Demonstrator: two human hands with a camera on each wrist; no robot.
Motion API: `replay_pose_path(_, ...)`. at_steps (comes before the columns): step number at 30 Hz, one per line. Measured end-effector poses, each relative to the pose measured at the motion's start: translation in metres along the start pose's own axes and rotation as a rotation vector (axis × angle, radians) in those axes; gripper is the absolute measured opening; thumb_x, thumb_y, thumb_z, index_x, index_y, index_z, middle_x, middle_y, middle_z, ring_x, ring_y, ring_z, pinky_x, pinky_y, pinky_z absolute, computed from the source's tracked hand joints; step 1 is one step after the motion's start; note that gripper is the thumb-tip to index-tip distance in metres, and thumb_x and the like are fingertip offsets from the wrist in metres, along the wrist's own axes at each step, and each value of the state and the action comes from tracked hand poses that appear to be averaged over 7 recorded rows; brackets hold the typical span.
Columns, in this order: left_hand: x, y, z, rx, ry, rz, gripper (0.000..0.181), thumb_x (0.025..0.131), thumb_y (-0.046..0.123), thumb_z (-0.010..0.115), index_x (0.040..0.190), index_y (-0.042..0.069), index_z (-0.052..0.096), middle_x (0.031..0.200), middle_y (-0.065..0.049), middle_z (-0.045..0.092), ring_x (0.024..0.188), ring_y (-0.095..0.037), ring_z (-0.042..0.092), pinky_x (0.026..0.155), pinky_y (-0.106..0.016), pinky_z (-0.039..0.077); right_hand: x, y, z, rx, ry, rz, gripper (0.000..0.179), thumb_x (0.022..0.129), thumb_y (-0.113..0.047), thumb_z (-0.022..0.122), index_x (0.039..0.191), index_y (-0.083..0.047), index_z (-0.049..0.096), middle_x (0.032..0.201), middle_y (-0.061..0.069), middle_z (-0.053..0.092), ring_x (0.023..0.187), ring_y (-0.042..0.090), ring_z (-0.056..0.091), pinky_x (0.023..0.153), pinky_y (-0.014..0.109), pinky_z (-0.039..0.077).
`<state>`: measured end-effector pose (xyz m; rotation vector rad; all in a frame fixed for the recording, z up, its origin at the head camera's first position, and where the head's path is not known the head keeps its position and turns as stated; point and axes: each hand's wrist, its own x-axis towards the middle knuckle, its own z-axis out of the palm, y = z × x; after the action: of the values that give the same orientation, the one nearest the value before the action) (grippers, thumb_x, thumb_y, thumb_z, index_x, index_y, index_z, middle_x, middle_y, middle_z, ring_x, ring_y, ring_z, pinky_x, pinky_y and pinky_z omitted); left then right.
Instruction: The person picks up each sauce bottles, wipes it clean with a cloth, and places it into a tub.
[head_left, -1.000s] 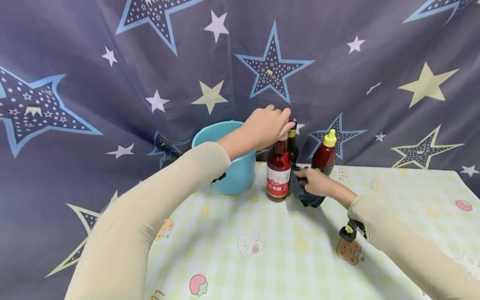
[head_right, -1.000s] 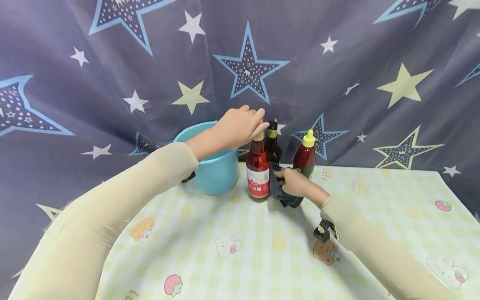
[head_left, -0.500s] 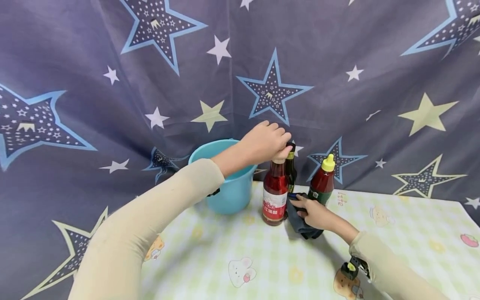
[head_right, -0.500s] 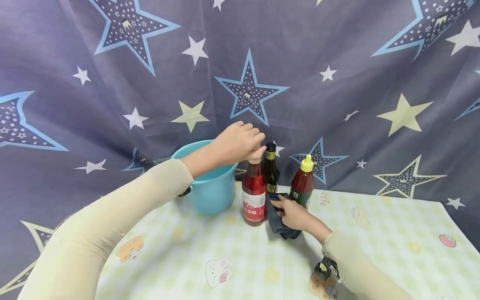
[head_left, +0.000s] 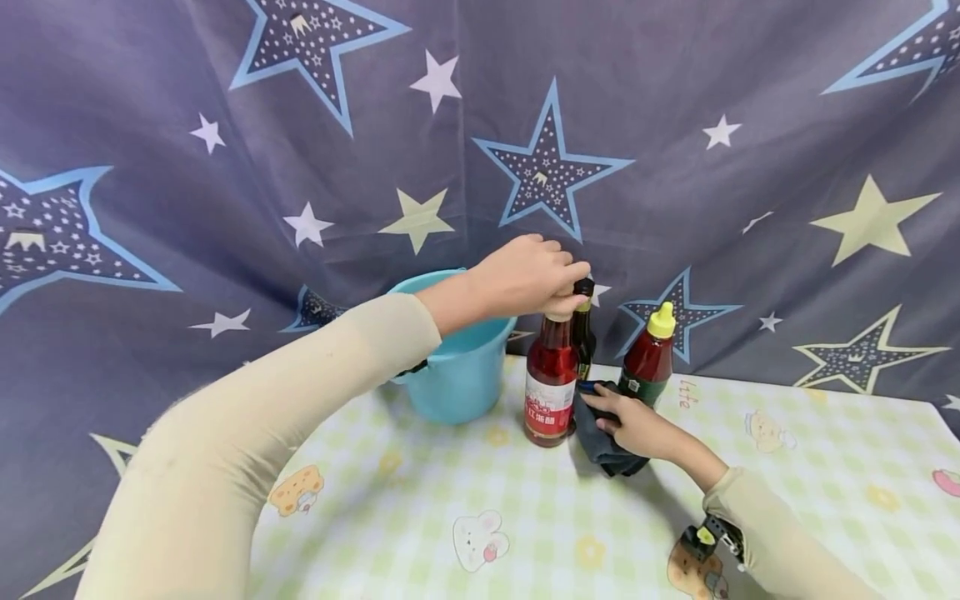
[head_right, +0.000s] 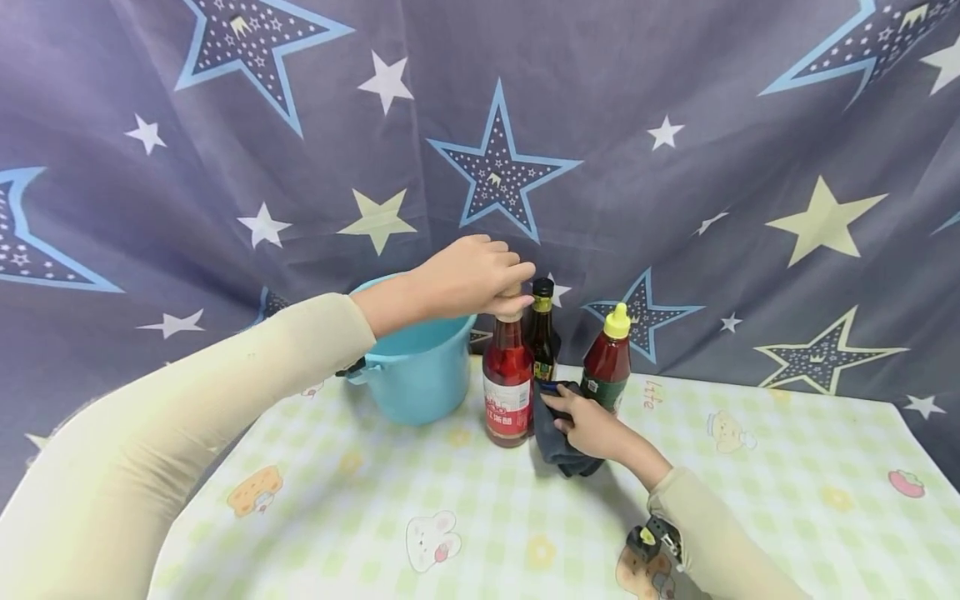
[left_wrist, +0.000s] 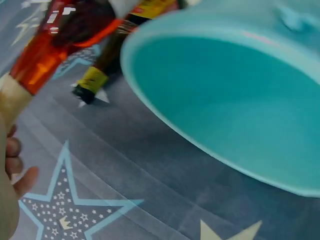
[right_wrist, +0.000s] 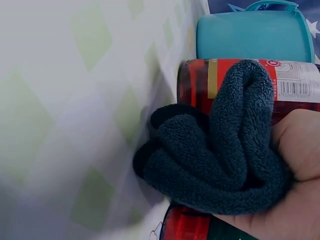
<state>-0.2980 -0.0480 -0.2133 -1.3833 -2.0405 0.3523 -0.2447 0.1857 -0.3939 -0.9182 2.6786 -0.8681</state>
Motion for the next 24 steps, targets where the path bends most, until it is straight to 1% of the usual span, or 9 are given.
replay_pose_path(1,0.0,-0.001,0.0,0.041,0.024,0.028,0.032,0.106,0.035,0.05,0.089,0.01,0.06,0.071,-0.003,0.061,0.063,-0.021,0.054,0.06,-0.033,0.041,0.0,0.0,-0.001,-0.002,-0.002,0.0,0.046,0.101,0.003,0.054,0.146,0.005,0.05,0.152,0.043,0.033,0.049,0.007,0.024,0.053,0.024,0.029)
replay_pose_path(4,0.001,-0.002,-0.001,0.11,0.1,0.112,0.027,0.103,0.03,0.053,0.085,0.01,0.06,0.072,-0.003,0.062,0.065,-0.021,0.056,0.062,-0.032,0.044,0.0,-0.001,-0.003,-0.004,-0.014,0.001,0.046,0.101,0.003,0.054,0.147,0.004,0.05,0.153,0.043,0.031,0.049,0.008,0.024,0.053,0.024,0.029)
replay_pose_path(6,0.001,0.0,-0.004,0.119,0.134,0.157,0.026,0.101,0.028,0.056,0.083,0.01,0.059,0.07,-0.003,0.062,0.065,-0.021,0.056,0.063,-0.031,0.045,0.0,-0.001,-0.004,-0.001,-0.023,0.007,0.047,0.101,0.003,0.054,0.147,0.004,0.049,0.154,0.043,0.031,0.049,0.008,0.025,0.053,0.024,0.028)
replay_pose_path(9,0.0,0.004,-0.009,0.11,0.146,0.19,0.025,0.099,0.026,0.059,0.08,0.01,0.059,0.069,-0.003,0.06,0.065,-0.021,0.055,0.063,-0.03,0.045,-0.002,0.0,-0.003,0.004,-0.027,0.014,0.047,0.1,0.004,0.053,0.148,0.003,0.049,0.154,0.042,0.031,0.05,0.008,0.025,0.053,0.023,0.028)
replay_pose_path(13,-0.003,0.005,-0.016,0.116,0.128,0.182,0.023,0.098,0.019,0.055,0.077,0.01,0.057,0.067,-0.003,0.057,0.065,-0.02,0.052,0.065,-0.03,0.043,-0.002,0.0,-0.002,0.014,-0.034,0.017,0.048,0.101,0.003,0.053,0.149,0.0,0.049,0.155,0.042,0.029,0.049,0.008,0.024,0.053,0.023,0.028)
replay_pose_path(15,-0.005,0.005,-0.021,0.121,0.141,0.172,0.022,0.097,0.016,0.052,0.077,0.01,0.056,0.067,-0.003,0.056,0.065,-0.02,0.05,0.066,-0.03,0.042,-0.003,0.001,-0.001,0.026,-0.046,0.024,0.049,0.101,0.003,0.053,0.149,-0.002,0.049,0.156,0.041,0.028,0.048,0.008,0.022,0.051,0.023,0.027)
replay_pose_path(17,-0.007,0.002,-0.029,0.104,0.163,0.165,0.022,0.096,0.014,0.051,0.075,0.01,0.055,0.065,-0.003,0.054,0.064,-0.021,0.049,0.065,-0.031,0.041,-0.003,0.001,-0.001,0.034,-0.062,0.019,0.05,0.101,0.003,0.052,0.15,-0.003,0.049,0.157,0.041,0.026,0.048,0.007,0.022,0.051,0.023,0.027)
replay_pose_path(21,-0.008,-0.009,-0.054,0.028,0.203,0.145,0.019,0.094,0.012,0.053,0.075,0.007,0.057,0.068,-0.005,0.059,0.066,-0.023,0.052,0.066,-0.033,0.046,-0.004,0.001,0.0,0.041,-0.079,-0.002,0.051,0.101,0.005,0.051,0.151,-0.004,0.048,0.158,0.042,0.023,0.048,0.006,0.022,0.051,0.023,0.026)
replay_pose_path(24,-0.01,-0.025,-0.081,-0.015,0.246,0.099,0.018,0.092,0.011,0.055,0.076,0.005,0.058,0.069,-0.007,0.061,0.068,-0.025,0.053,0.066,-0.036,0.048,-0.004,0.001,-0.002,0.046,-0.088,-0.013,0.052,0.101,0.005,0.051,0.151,-0.003,0.047,0.158,0.042,0.022,0.048,0.006,0.02,0.05,0.023,0.026)
